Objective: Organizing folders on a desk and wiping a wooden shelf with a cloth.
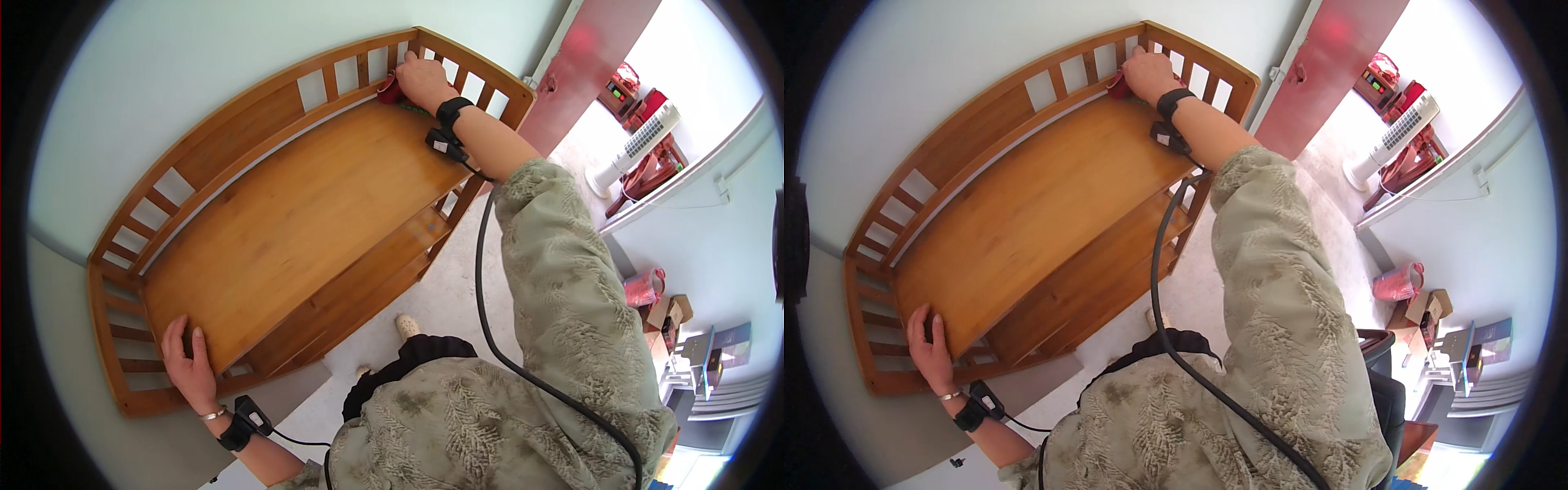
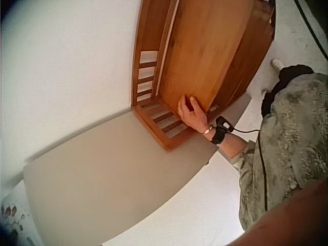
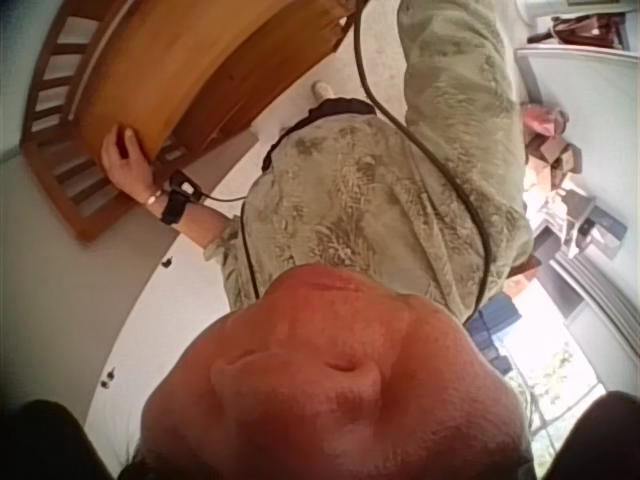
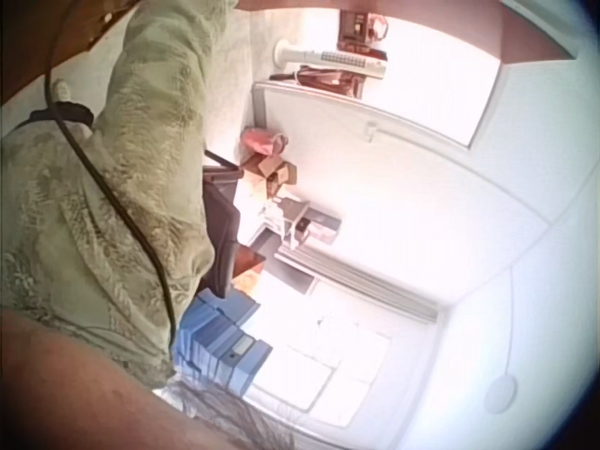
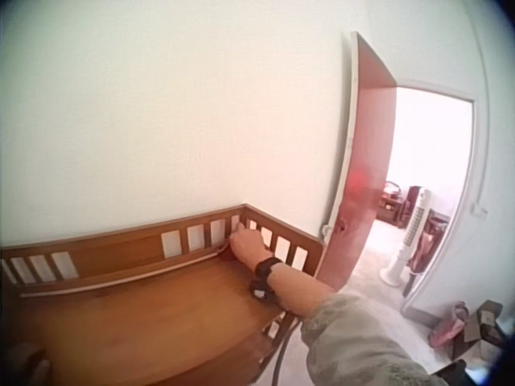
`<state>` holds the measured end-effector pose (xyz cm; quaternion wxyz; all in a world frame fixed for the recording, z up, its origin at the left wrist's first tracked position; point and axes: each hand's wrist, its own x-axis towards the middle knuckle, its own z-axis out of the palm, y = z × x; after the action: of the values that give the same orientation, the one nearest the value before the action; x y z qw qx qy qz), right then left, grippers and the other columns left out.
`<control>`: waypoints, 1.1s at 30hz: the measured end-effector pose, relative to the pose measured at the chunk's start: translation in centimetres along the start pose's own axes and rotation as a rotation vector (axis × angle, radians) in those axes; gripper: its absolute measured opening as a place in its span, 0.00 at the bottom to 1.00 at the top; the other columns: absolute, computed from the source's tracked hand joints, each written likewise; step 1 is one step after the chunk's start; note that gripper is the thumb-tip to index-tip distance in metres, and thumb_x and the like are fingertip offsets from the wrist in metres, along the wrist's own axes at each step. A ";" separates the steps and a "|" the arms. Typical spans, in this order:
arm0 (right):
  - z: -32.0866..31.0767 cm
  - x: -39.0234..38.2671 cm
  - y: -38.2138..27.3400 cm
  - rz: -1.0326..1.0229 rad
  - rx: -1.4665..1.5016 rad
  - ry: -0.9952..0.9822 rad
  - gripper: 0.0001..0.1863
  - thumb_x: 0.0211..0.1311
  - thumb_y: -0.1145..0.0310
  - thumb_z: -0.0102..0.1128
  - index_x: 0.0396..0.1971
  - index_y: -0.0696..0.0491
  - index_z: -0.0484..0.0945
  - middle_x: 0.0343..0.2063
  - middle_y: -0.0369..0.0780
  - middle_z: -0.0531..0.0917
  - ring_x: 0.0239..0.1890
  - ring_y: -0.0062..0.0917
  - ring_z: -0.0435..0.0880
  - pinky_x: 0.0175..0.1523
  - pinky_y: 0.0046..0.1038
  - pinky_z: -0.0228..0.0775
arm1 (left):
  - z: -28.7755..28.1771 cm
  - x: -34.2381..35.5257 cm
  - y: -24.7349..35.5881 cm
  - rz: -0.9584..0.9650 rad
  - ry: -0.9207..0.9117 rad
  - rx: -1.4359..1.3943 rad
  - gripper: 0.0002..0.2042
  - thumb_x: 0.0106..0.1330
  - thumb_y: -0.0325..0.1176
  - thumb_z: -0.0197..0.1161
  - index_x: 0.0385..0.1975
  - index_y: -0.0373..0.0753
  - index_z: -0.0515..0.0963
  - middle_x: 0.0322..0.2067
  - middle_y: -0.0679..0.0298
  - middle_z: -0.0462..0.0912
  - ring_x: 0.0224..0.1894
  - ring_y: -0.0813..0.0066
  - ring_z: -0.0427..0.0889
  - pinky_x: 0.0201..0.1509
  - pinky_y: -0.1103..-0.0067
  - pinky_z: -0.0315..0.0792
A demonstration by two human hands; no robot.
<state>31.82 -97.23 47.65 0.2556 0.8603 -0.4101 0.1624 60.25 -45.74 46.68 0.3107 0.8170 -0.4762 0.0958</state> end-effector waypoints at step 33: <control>-3.9 0.5 -6.0 -0.161 0.246 0.180 0.14 0.51 0.67 0.58 0.41 0.43 0.80 0.27 0.40 0.83 0.31 0.36 0.84 0.32 0.37 0.75 | -0.1 0.3 -0.2 0.019 0.024 0.030 0.13 0.64 0.33 0.60 0.46 0.34 0.77 0.48 0.55 0.78 0.52 0.58 0.74 0.58 0.72 0.66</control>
<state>36.57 -92.11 49.24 0.1960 0.8971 -0.2924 0.2670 60.55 -45.83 46.81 0.3032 0.8158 -0.4787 0.1159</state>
